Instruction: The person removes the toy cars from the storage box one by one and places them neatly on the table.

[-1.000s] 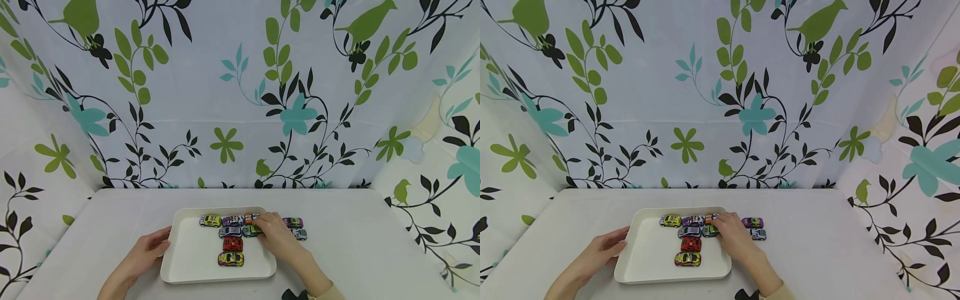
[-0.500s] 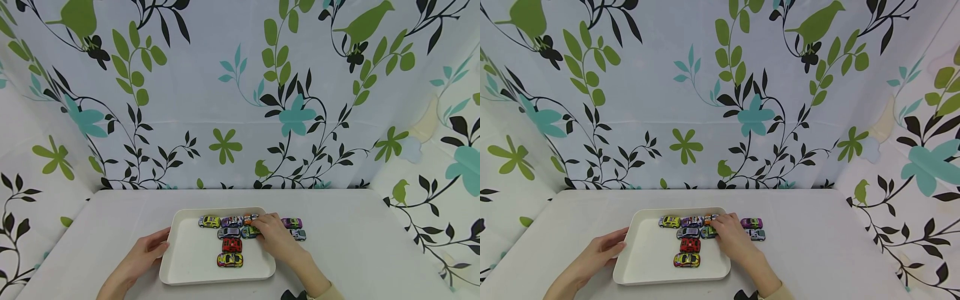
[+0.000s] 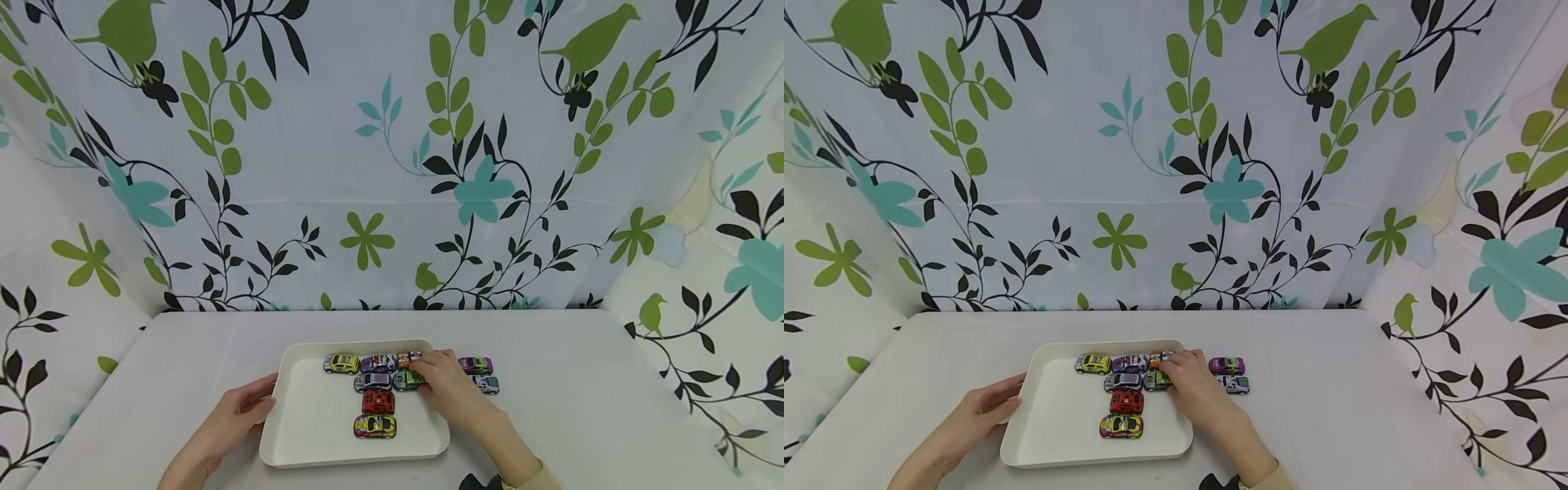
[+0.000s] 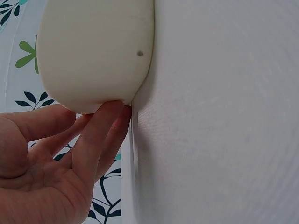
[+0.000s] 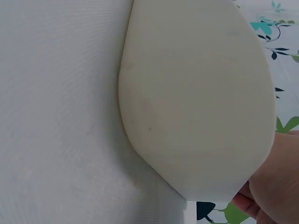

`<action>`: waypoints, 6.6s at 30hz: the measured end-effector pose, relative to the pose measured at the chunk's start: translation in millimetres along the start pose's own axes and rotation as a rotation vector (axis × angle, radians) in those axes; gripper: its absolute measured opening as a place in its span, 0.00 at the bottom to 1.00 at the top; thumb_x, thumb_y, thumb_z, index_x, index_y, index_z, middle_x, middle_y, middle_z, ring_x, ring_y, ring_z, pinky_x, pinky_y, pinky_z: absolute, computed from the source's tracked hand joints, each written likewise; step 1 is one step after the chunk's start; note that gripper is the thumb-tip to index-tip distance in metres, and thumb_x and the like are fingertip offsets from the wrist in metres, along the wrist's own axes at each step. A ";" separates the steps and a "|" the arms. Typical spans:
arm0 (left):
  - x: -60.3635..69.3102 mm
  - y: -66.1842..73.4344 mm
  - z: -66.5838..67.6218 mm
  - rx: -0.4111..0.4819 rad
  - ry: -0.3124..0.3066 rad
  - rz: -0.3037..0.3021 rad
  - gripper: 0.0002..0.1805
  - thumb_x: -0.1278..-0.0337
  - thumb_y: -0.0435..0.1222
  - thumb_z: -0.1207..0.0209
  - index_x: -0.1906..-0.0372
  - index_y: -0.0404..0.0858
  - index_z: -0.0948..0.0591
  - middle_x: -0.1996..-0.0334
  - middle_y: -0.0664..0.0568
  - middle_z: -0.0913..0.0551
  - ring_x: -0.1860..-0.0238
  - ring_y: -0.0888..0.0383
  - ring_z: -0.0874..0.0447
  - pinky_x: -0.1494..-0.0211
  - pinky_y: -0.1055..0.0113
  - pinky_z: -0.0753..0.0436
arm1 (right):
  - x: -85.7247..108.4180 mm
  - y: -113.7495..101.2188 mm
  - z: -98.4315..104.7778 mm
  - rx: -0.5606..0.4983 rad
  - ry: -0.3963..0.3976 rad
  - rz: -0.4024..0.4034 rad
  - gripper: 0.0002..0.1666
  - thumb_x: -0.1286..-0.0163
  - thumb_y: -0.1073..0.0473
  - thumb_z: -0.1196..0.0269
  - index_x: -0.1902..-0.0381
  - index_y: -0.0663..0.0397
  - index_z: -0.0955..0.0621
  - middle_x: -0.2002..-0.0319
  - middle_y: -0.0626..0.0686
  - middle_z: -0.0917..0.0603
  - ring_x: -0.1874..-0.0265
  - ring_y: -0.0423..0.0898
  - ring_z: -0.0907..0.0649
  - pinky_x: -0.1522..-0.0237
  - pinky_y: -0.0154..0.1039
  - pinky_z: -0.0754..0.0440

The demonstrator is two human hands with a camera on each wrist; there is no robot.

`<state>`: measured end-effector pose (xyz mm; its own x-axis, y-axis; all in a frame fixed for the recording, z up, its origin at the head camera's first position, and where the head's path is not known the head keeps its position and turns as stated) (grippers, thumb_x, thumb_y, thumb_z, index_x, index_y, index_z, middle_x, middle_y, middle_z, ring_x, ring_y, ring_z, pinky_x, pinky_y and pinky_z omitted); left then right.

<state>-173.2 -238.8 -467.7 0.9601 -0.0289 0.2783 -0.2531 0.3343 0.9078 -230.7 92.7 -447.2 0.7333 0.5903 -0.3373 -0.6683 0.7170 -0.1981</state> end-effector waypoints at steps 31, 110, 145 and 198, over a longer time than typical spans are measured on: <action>2.3 4.3 -0.1 0.027 -0.047 -0.033 0.30 0.27 0.31 0.48 0.26 0.26 0.40 0.29 0.27 0.36 0.37 0.40 0.23 0.48 0.55 0.13 | -3.2 8.2 19.8 -0.086 -0.035 -0.059 0.22 0.45 0.63 0.24 0.51 0.54 0.14 0.54 0.48 0.12 0.53 0.46 0.16 0.46 0.46 0.20; 22.6 -5.2 -17.4 0.033 0.004 -0.050 0.30 0.27 0.31 0.48 0.26 0.27 0.39 0.29 0.28 0.36 0.35 0.38 0.25 0.46 0.52 0.14 | 84.6 65.9 58.4 -0.009 0.030 -0.030 0.23 0.54 0.67 0.21 0.58 0.52 0.13 0.58 0.47 0.12 0.57 0.45 0.15 0.52 0.46 0.17; 22.8 -5.5 -16.8 0.028 0.009 -0.044 0.30 0.27 0.32 0.47 0.26 0.28 0.38 0.29 0.29 0.35 0.36 0.39 0.24 0.46 0.52 0.14 | 98.1 70.3 46.3 0.047 0.162 0.097 0.26 0.65 0.68 0.18 0.64 0.50 0.13 0.62 0.42 0.15 0.61 0.41 0.18 0.57 0.42 0.22; 22.9 -4.2 -16.7 0.024 0.015 -0.059 0.29 0.26 0.31 0.49 0.26 0.27 0.39 0.29 0.28 0.35 0.36 0.38 0.24 0.46 0.52 0.14 | 12.2 23.1 35.2 -0.225 -0.042 -0.154 0.23 0.43 0.60 0.24 0.49 0.56 0.15 0.50 0.50 0.14 0.46 0.51 0.17 0.43 0.52 0.18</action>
<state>-148.2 -225.1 -470.4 0.9750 -0.0337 0.2196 -0.1987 0.3100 0.9297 -232.8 129.6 -423.5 0.8299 0.4989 -0.2498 -0.5559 0.7019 -0.4453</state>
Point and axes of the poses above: each hand's wrist, its own x-axis away from the middle knuckle, its own z-axis out of the back of the hand, y = z × x, the point moved 5 cm from there along -x, towards the middle knuckle
